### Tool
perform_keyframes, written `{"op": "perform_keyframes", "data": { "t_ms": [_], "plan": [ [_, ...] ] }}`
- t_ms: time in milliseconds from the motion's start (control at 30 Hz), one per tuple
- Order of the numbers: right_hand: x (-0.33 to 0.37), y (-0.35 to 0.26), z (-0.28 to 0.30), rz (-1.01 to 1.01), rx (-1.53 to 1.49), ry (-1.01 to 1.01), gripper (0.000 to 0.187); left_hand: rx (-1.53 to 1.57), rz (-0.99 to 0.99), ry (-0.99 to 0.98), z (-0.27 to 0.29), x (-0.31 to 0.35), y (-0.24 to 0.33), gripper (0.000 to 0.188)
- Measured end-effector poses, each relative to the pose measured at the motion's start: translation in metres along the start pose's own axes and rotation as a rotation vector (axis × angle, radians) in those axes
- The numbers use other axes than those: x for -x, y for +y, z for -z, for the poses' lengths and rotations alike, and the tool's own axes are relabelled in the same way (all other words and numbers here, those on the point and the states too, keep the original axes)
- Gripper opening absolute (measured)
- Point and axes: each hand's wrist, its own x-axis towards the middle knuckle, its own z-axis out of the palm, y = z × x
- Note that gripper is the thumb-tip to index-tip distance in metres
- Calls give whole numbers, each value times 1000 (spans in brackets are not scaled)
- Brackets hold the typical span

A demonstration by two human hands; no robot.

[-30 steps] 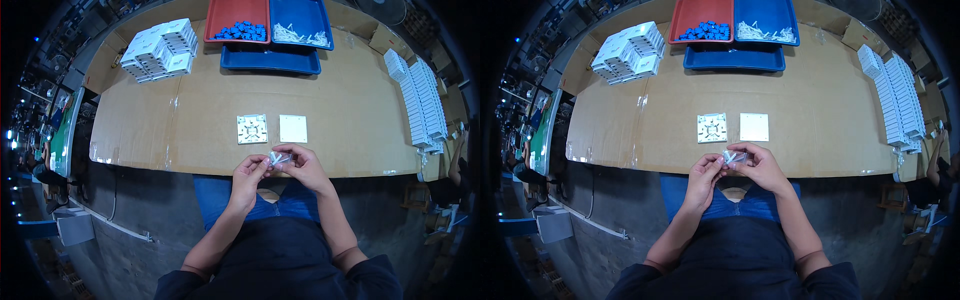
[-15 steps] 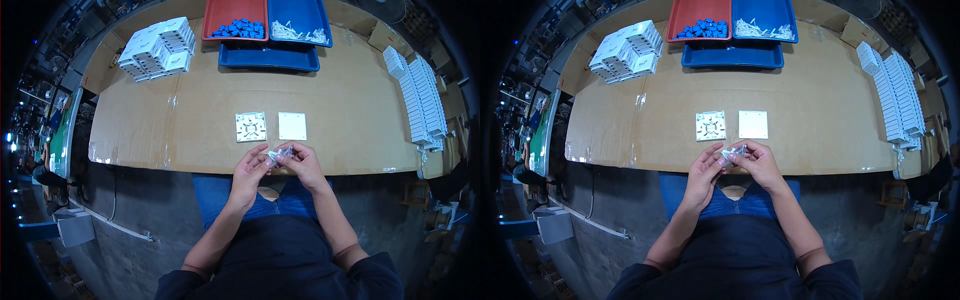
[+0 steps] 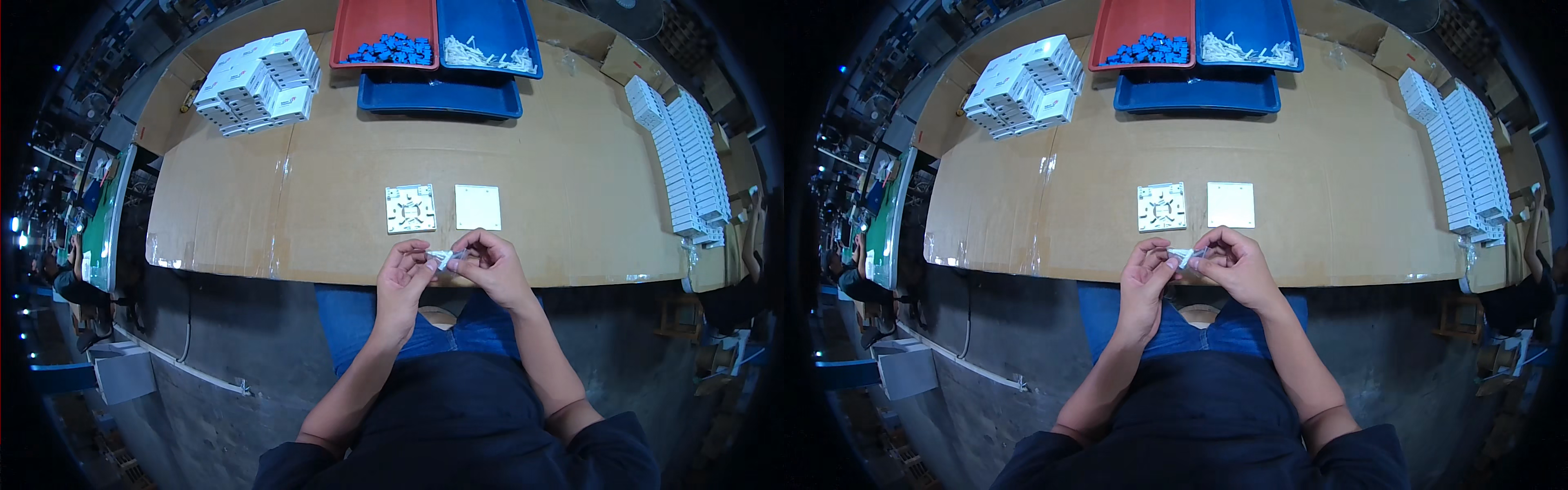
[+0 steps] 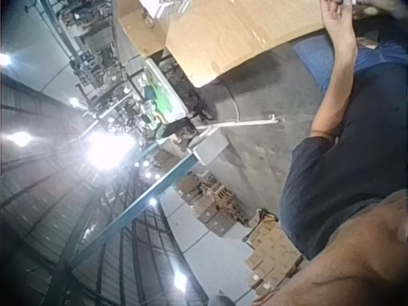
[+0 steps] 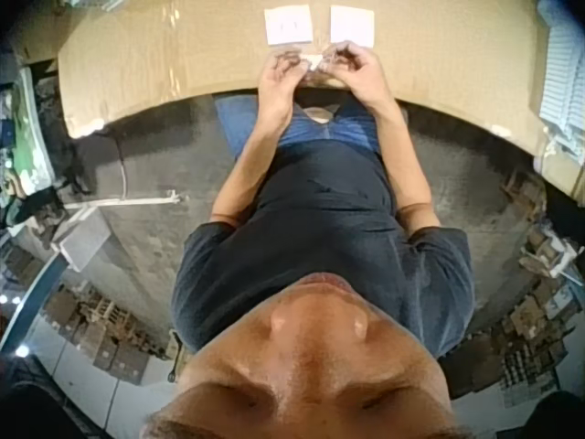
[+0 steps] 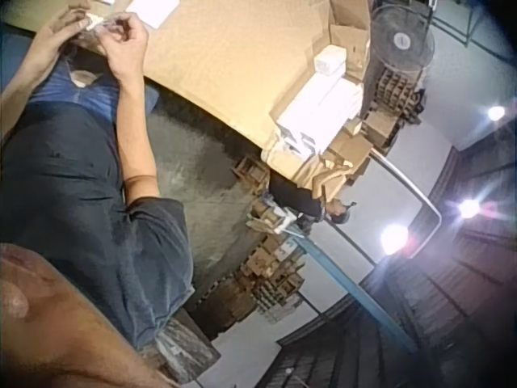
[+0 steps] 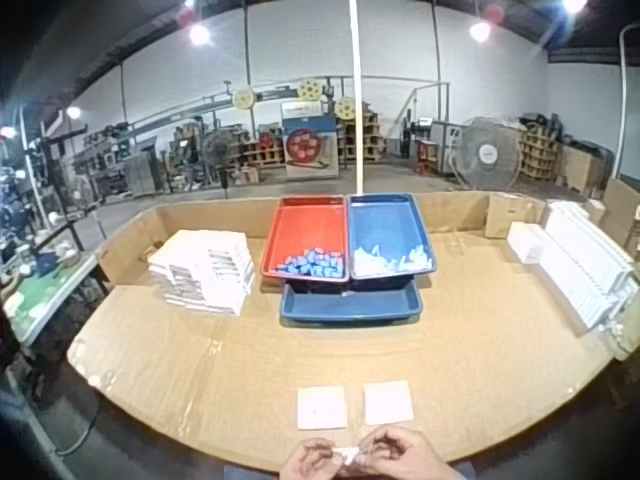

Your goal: The person assembles small electronic components by hand, inserting circuit boards and plastic caps into white plastic housings, then stacking the finished units in a cardboard box.

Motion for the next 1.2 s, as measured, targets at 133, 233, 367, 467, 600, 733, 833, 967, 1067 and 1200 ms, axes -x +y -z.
{"op": "perform_keyframes", "data": {
  "t_ms": [133, 233, 367, 467, 600, 733, 833, 967, 1067, 1200],
  "plan": [
    [-1, 3, 0, -48, 18, 61, 20, -33, 41, -17, 0, -1, 2, 35],
    [-1, 0, -2, -43, -2, 69, 20, -73, -56, -44, -4, -1, 2, 44],
    [-1, -4, -4, -61, -15, 66, 19, -161, -109, -32, 4, -3, 1, 48],
    [-1, 3, 1, -46, -13, 33, 21, -217, -124, -52, 1, -2, 5, 49],
    [0, -1, -1, -54, -75, -7, 23, -157, -10, -46, 5, -4, 4, 44],
    [-2, -7, -4, -14, -86, 25, 30, -10, 119, 25, 10, -3, 0, 35],
    [-3, 3, 2, -50, -88, 25, 29, -54, 84, 13, 8, -2, 0, 28],
    [-1, 4, 0, -82, -123, 79, 19, -193, -20, -33, 14, -6, 0, 30],
    [-4, 5, -2, -86, -90, 88, 16, -223, -58, -37, 15, -6, 1, 35],
    [-4, 6, -4, -93, -121, 56, 14, -208, -90, 2, 10, -5, 0, 41]
  ]
}}
